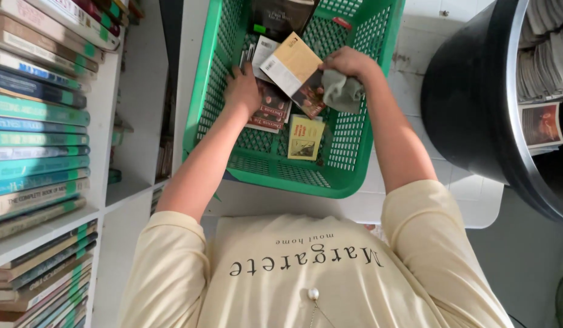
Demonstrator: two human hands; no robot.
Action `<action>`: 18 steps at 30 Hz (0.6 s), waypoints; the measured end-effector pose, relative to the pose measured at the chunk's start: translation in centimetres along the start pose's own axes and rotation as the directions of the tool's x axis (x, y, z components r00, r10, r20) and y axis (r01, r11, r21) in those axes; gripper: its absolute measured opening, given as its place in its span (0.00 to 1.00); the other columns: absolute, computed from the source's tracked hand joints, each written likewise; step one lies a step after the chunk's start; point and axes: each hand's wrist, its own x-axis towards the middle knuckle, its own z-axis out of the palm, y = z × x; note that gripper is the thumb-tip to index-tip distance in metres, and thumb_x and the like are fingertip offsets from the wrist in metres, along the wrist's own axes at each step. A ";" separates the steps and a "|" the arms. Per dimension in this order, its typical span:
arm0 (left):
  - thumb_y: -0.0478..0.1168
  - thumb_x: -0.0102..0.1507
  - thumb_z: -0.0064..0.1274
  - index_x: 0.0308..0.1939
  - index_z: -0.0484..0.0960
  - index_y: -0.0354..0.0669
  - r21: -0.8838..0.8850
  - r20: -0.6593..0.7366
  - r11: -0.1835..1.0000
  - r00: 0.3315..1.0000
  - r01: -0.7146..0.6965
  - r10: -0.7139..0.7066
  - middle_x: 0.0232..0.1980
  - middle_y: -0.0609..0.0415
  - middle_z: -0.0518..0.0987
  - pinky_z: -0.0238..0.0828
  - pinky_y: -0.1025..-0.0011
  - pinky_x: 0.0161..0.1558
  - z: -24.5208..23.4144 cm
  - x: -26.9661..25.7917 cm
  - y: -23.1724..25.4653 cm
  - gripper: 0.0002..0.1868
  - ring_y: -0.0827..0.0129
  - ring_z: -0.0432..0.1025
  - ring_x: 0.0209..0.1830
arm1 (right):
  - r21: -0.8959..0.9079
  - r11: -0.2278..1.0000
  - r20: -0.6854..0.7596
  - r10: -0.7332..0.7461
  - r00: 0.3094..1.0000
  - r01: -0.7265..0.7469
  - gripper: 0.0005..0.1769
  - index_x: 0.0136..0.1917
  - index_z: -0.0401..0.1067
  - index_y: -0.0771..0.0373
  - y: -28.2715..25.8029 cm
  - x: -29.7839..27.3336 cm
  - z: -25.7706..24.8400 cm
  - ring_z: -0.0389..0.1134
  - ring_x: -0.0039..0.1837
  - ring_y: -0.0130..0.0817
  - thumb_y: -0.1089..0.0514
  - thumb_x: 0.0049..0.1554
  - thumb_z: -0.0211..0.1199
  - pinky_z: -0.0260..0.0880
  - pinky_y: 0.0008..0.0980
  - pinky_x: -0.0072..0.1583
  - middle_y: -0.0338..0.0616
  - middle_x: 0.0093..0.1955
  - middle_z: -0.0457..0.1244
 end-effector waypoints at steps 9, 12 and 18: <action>0.42 0.57 0.68 0.73 0.52 0.29 -0.071 0.229 0.968 0.949 0.240 -0.219 0.55 0.30 0.72 0.78 0.50 0.44 -2.3 0.8 -0.1 0.50 0.41 0.75 0.49 | 0.283 0.951 0.253 0.053 0.966 -0.126 0.25 0.62 0.75 0.66 -2.8 0.7 6.5 0.69 0.63 0.39 0.51 0.62 0.47 0.71 0.38 0.63 0.50 0.63 0.67; 0.27 0.60 0.55 0.75 0.50 0.27 -0.157 0.303 0.926 0.909 0.344 -0.286 0.50 0.30 0.80 0.82 0.56 0.44 -2.6 1.0 -0.4 0.42 0.43 0.79 0.47 | 0.321 0.944 0.176 0.026 0.984 -0.082 0.20 0.53 0.78 0.65 -5.9 -2.5 7.6 0.71 0.45 0.33 0.52 0.62 0.50 0.75 0.29 0.48 0.47 0.48 0.71; 0.33 0.58 0.57 0.69 0.53 0.19 0.024 0.264 0.970 0.935 0.241 -0.239 0.52 0.31 0.77 0.79 0.57 0.46 1.3 1.7 -1.5 0.41 0.46 0.78 0.47 | -0.026 0.997 0.124 0.079 0.989 -0.076 0.39 0.42 0.76 0.78 -6.2 -6.0 8.6 0.62 0.33 0.42 0.32 0.59 0.61 0.66 0.42 0.37 0.55 0.37 0.67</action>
